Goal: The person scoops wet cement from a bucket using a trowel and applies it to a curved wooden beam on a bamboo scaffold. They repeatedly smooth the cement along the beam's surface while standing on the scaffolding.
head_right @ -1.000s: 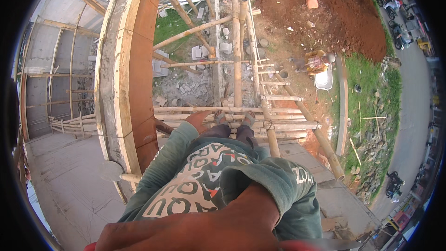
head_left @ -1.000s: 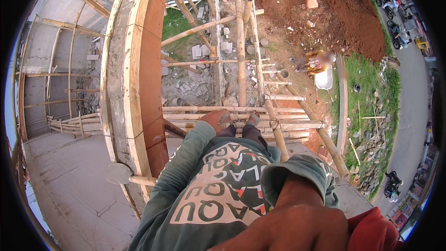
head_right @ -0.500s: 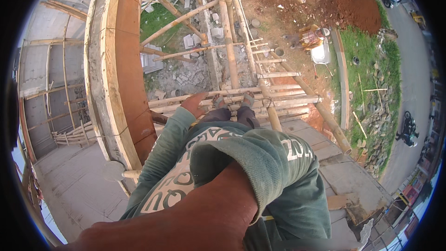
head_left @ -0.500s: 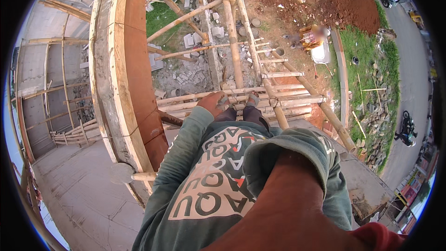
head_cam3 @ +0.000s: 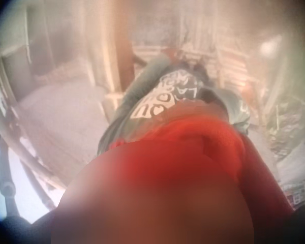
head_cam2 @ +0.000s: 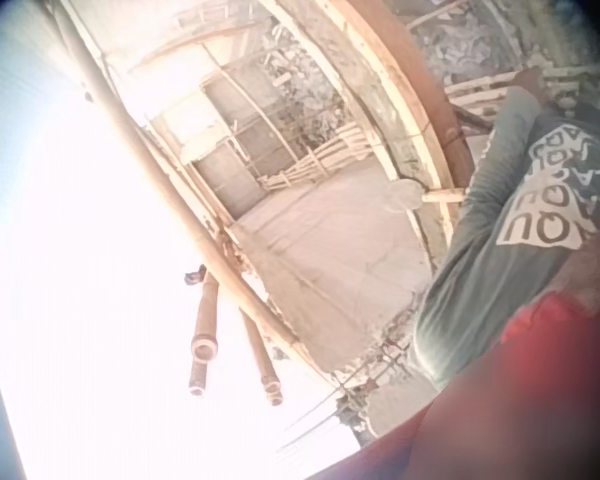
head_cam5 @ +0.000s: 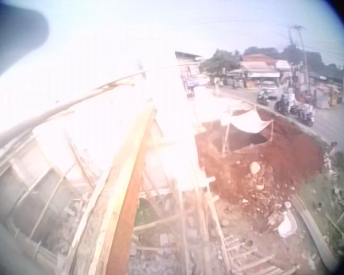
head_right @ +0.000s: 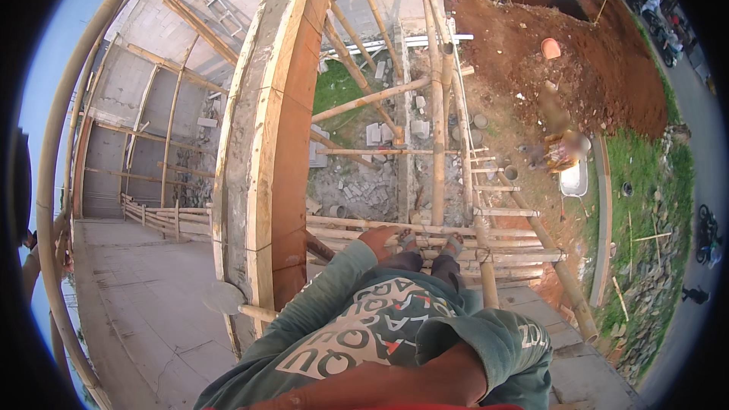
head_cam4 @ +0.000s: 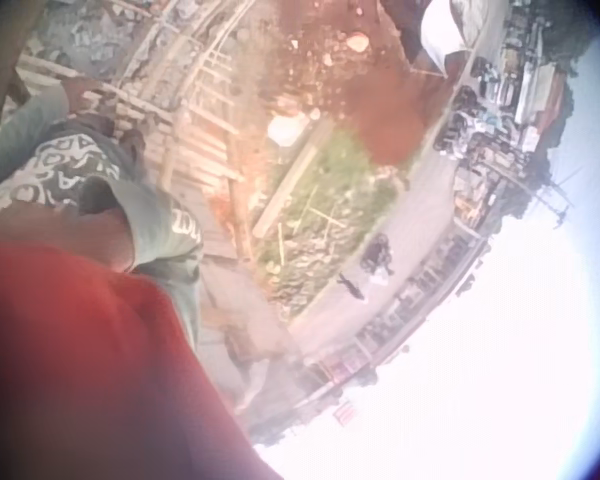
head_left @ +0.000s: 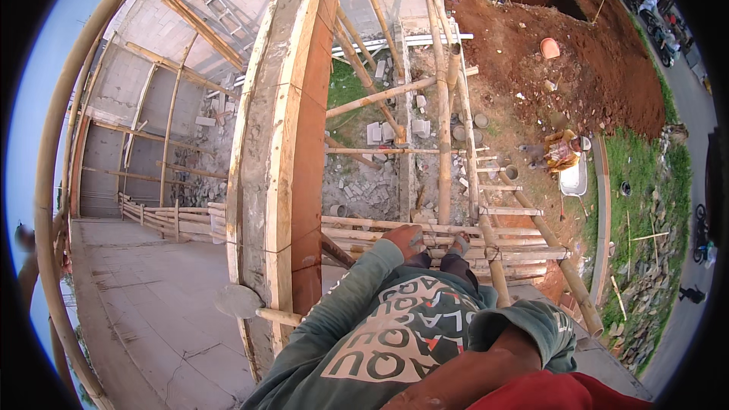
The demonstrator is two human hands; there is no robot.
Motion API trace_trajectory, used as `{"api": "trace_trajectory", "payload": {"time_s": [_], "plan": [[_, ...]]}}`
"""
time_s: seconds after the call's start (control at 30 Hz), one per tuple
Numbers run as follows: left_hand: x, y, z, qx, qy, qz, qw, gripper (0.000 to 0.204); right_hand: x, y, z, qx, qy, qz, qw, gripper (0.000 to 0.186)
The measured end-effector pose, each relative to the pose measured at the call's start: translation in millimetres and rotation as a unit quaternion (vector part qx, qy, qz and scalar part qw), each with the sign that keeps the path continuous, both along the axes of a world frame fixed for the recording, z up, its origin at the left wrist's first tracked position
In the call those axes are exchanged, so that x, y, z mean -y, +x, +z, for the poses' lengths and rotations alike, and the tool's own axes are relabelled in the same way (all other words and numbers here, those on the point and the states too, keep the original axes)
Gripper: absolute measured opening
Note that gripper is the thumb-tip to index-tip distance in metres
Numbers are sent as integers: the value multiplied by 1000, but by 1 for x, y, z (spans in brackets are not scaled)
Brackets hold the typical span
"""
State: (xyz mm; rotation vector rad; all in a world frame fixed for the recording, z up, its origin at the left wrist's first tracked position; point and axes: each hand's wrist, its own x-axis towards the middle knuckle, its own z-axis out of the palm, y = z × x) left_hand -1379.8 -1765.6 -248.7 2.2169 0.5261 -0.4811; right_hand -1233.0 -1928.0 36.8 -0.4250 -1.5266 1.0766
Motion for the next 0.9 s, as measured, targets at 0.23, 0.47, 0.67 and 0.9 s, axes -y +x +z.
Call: {"api": "trace_trajectory", "payload": {"time_s": [0.23,0.47,0.67,0.9], "plan": [[-2,0,6,26,72,-26,997,63,0,-14,10,-12,16,30,999,40],[3,6,16,22,-8,-16,1000,63,-28,-38,8,-79,66,80,991,41],[-4,3,24,-39,-23,-7,999,67,-29,-10,17,-57,79,67,993,42],[-68,22,60,130,-354,138,916,56,108,124,128,310,41,-174,934,10]]}}
